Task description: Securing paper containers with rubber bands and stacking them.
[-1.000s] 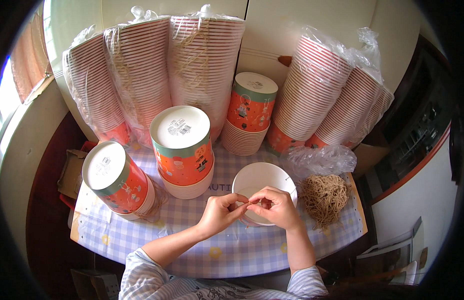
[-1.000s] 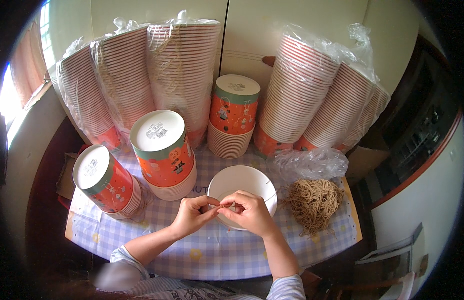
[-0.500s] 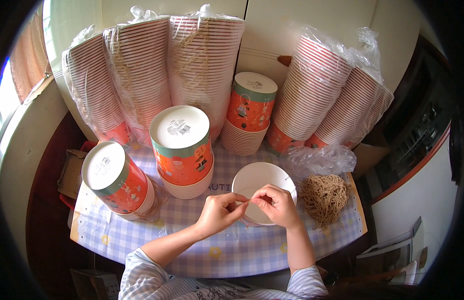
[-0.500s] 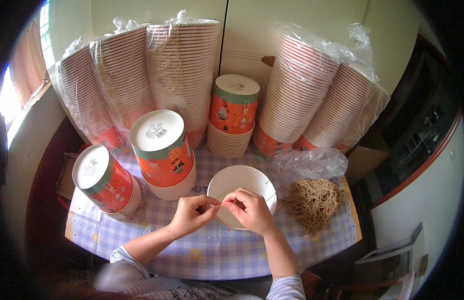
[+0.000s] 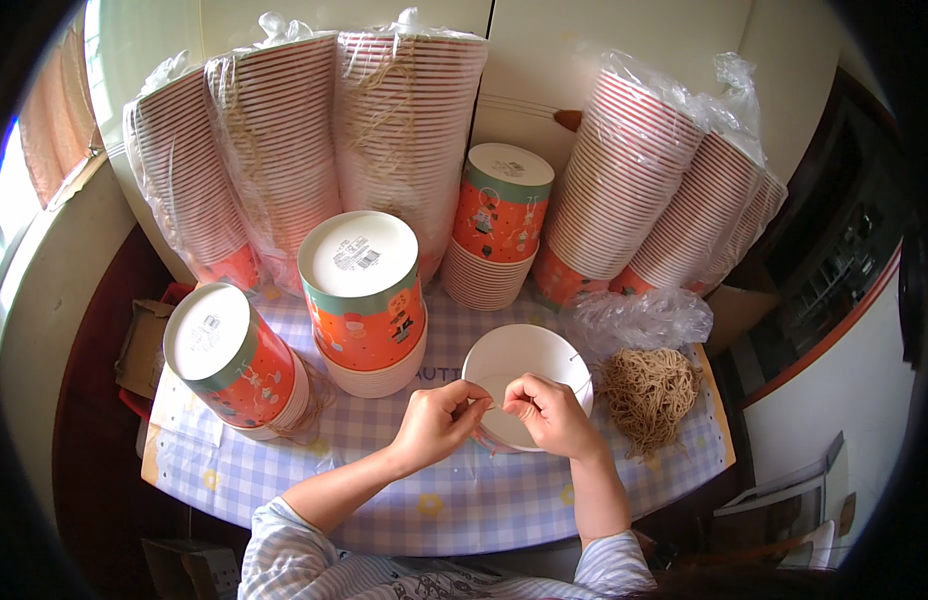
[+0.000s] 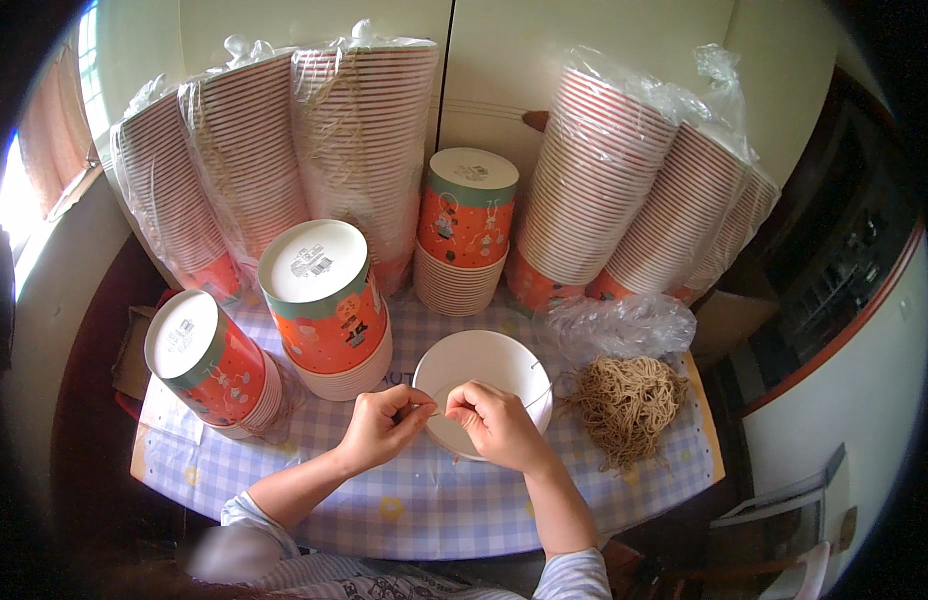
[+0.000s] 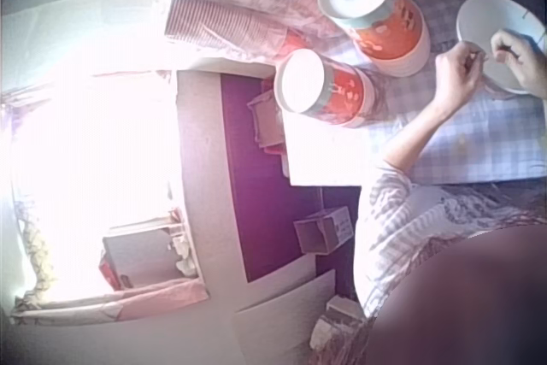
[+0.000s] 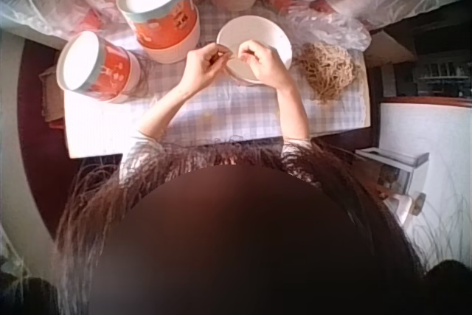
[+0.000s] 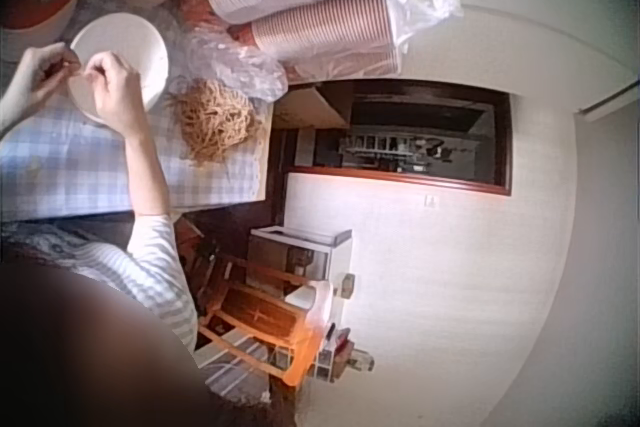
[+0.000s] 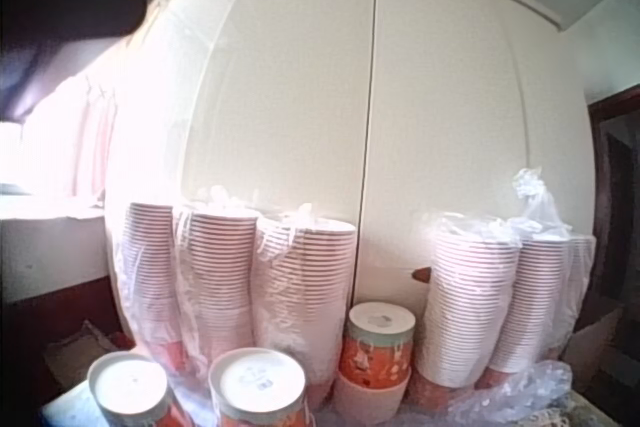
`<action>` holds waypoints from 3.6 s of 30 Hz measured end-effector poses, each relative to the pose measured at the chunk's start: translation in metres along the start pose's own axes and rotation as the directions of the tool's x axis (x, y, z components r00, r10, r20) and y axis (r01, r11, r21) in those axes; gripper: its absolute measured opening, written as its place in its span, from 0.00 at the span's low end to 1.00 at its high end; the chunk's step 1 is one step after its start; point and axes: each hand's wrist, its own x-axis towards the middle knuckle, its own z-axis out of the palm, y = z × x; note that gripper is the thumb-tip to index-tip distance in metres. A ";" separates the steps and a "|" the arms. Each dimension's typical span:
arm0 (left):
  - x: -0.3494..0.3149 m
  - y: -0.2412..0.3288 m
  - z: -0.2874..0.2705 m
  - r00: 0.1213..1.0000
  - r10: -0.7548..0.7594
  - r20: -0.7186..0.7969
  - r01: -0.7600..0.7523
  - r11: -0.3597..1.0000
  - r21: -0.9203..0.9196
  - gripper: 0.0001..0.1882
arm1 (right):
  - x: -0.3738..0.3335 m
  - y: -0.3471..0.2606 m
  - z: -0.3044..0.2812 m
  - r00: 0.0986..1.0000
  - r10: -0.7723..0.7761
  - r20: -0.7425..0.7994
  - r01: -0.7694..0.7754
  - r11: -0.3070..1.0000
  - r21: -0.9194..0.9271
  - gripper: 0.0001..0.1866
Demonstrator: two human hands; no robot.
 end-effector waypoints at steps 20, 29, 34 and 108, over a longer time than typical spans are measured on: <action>0.000 0.001 -0.002 0.916 0.399 0.032 -0.394 0.884 0.250 0.06 | -0.004 -0.005 0.002 0.982 0.177 0.061 -0.188 0.935 0.301 0.09; -0.001 0.006 -0.006 0.915 0.400 0.052 -0.403 0.899 0.172 0.06 | -0.011 -0.002 -0.008 0.990 0.105 -0.096 -0.032 0.823 0.567 0.15; -0.002 0.010 -0.011 0.918 0.393 0.055 -0.397 0.901 0.178 0.06 | -0.021 -0.011 -0.023 0.990 0.072 -0.121 0.008 0.827 0.562 0.09; -0.019 -0.064 -0.004 0.868 -0.402 0.291 0.490 0.608 -0.625 0.06 | -0.077 0.037 0.075 0.890 -0.454 -0.048 0.418 0.852 -0.315 0.06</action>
